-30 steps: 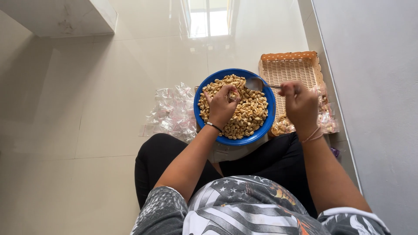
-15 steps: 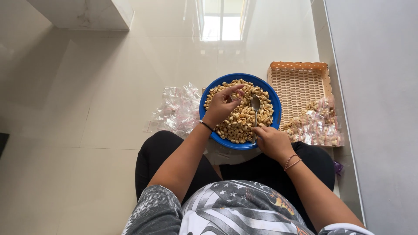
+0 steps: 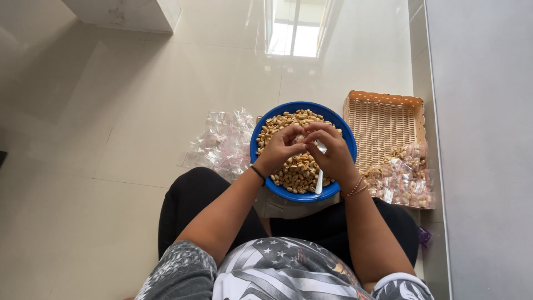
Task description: A person sitting on the floor sorts through noodle snacks in a bowl, using a spoon and hands to separate items and fill small plastic bags.
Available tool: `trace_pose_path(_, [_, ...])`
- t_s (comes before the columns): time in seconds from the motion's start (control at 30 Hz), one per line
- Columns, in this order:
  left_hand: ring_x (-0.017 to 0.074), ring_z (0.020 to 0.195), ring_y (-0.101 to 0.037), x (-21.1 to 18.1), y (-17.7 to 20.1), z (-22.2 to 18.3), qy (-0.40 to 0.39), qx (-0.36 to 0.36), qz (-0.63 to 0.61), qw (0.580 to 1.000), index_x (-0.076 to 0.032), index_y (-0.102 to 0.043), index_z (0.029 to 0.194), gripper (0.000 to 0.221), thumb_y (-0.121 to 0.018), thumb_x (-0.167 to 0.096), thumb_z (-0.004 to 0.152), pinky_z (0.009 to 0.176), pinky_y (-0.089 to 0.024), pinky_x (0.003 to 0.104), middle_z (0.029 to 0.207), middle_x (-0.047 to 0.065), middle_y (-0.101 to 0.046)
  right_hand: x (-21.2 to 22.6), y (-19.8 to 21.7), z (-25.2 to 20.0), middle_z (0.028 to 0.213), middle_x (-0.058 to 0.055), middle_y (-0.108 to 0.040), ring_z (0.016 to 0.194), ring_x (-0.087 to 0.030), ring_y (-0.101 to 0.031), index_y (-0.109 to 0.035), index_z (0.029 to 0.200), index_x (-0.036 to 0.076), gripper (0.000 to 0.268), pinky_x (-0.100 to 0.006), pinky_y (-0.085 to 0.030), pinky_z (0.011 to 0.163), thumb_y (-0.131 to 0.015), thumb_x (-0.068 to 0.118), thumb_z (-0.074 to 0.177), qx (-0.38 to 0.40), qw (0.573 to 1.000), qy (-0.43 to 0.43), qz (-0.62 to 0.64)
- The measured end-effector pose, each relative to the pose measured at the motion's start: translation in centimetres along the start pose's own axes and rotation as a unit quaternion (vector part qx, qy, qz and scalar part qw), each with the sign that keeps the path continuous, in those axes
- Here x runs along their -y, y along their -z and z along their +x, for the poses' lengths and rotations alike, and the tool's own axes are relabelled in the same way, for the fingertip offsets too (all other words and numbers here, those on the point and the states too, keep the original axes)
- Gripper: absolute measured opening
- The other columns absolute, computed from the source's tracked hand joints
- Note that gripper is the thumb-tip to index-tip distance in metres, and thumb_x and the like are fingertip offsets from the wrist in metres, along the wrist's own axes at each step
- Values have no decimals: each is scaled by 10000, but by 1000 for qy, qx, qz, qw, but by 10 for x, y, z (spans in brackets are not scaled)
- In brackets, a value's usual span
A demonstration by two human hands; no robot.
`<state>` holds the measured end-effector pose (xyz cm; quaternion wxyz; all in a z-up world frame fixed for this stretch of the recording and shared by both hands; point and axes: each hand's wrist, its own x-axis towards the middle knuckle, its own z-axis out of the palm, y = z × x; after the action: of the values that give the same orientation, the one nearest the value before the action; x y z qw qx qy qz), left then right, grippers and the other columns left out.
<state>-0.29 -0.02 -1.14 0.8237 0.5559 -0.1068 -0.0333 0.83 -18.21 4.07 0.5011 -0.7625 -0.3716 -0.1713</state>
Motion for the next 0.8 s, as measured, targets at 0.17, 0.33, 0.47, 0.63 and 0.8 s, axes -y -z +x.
trace_pose_path(0.17, [79,854,-671,-8,-21,-11,10,-50,67,996,-29,-735,1212,302,-779,-74,916,753,-594,246,902,110,-765,-7,8,-13,1064,-104,-722,1010,-328,-719,-734,927,93,111,-438,-577,854,-816,32,882,-24,997,-64,40])
trace_pose_path(0.33, [152,825,-731,8,-28,-11,6,-105,15,994,37,-717,1177,266,-760,-26,922,738,-636,316,889,137,-764,-11,7,-19,996,-109,-717,936,-326,-722,-711,915,73,110,-435,-608,754,-804,17,894,-32,991,-113,66])
trace_pose_path(0.47, [151,835,-745,13,-23,-9,15,-114,12,993,22,-724,1145,258,-785,-52,905,737,-640,295,901,116,-767,-18,3,-19,977,-102,-718,911,-316,-732,-739,952,77,125,-417,-623,701,-819,14,880,-30,992,-100,65])
trace_pose_path(0.63, [172,845,-744,12,-25,-10,33,-112,20,993,42,-711,1160,252,-763,-66,938,747,-641,321,932,148,-770,-16,3,-18,975,-98,-715,886,-302,-719,-788,1029,98,172,-408,-616,709,-804,-1,888,-25,995,-78,48])
trace_pose_path(0.8, [150,824,-723,21,-28,-14,8,-119,32,992,29,-739,1079,165,-752,-60,942,725,-636,320,883,143,-772,-35,8,-31,984,-93,-707,926,-306,-721,-828,974,150,166,-413,-585,777,-862,81,828,13,995,-92,37])
